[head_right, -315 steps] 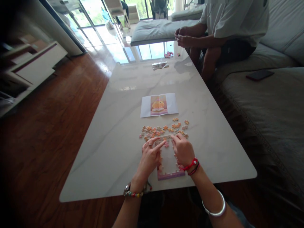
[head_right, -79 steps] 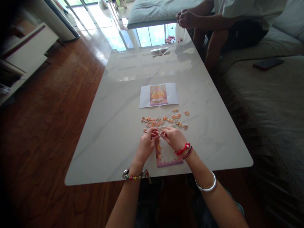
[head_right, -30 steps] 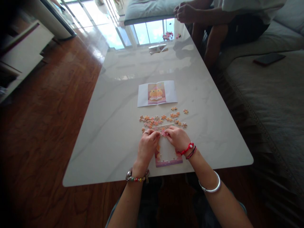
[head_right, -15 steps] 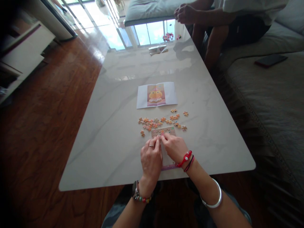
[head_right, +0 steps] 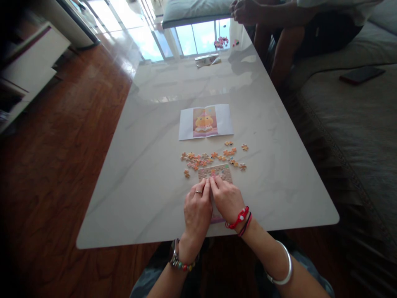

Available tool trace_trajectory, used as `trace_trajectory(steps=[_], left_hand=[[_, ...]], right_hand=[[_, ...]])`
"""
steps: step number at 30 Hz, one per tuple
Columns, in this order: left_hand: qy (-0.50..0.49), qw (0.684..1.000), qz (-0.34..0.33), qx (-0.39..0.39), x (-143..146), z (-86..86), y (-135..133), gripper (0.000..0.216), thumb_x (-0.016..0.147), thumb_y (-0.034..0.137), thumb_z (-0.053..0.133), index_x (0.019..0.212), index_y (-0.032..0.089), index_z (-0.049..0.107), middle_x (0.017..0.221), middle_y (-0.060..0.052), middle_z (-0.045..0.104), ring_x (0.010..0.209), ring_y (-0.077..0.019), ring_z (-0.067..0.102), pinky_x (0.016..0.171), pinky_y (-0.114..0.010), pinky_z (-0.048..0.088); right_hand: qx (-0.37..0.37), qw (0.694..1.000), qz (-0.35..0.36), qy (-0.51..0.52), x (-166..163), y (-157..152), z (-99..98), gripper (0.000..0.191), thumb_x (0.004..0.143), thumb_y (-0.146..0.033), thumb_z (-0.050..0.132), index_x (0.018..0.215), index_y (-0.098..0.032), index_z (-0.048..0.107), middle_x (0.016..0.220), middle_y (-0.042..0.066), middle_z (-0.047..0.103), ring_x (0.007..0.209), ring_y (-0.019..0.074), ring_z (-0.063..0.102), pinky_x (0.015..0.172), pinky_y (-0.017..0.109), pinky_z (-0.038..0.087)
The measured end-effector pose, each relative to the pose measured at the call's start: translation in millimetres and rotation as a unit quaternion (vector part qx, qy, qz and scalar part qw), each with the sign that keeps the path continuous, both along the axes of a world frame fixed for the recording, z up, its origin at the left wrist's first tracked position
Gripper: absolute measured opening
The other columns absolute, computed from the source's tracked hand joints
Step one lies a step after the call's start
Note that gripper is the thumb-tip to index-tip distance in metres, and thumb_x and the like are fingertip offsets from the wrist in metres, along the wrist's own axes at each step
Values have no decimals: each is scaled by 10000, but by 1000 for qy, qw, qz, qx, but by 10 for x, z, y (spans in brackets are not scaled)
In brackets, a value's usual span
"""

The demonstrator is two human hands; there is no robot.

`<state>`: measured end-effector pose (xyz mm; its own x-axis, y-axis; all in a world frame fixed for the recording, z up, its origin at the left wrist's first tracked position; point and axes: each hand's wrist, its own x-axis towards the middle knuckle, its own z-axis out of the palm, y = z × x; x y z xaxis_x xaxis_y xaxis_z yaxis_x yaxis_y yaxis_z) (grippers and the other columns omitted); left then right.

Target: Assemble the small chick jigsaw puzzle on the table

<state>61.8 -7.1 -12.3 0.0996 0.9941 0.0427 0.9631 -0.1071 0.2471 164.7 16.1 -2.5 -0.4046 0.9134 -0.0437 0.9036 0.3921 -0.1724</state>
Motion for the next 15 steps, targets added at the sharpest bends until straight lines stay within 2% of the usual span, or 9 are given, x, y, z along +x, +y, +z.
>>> trace_trajectory(steps=[7, 10, 15], left_hand=[[-19, 1000, -5, 6, -11, 28, -4, 350, 805, 121, 415, 1148, 164, 470, 1128, -106, 541, 1038, -211, 485, 811, -347, 438], [-40, 999, 3, 11, -42, 21, 6, 340, 802, 106, 407, 1135, 153, 454, 1056, -104, 572, 991, -200, 513, 797, -337, 439], [-142, 989, 46, 23, -119, -21, 42, 216, 805, 129, 400, 1017, 148, 435, 890, -85, 612, 860, -178, 568, 726, -298, 457]], right_hand=[[5, 999, -2, -33, -82, 5, 46, 295, 841, -146, 368, 1079, -129, 541, 1004, 109, 584, 784, 160, 555, 621, 248, 418], [12, 1000, -4, -14, -83, -13, 14, 321, 843, -149, 365, 1131, -130, 504, 1031, 105, 573, 794, 152, 555, 643, 243, 418], [7, 1000, 7, 12, -76, -2, -15, 325, 848, -179, 366, 1151, -185, 483, 1036, 81, 563, 811, 137, 547, 652, 228, 405]])
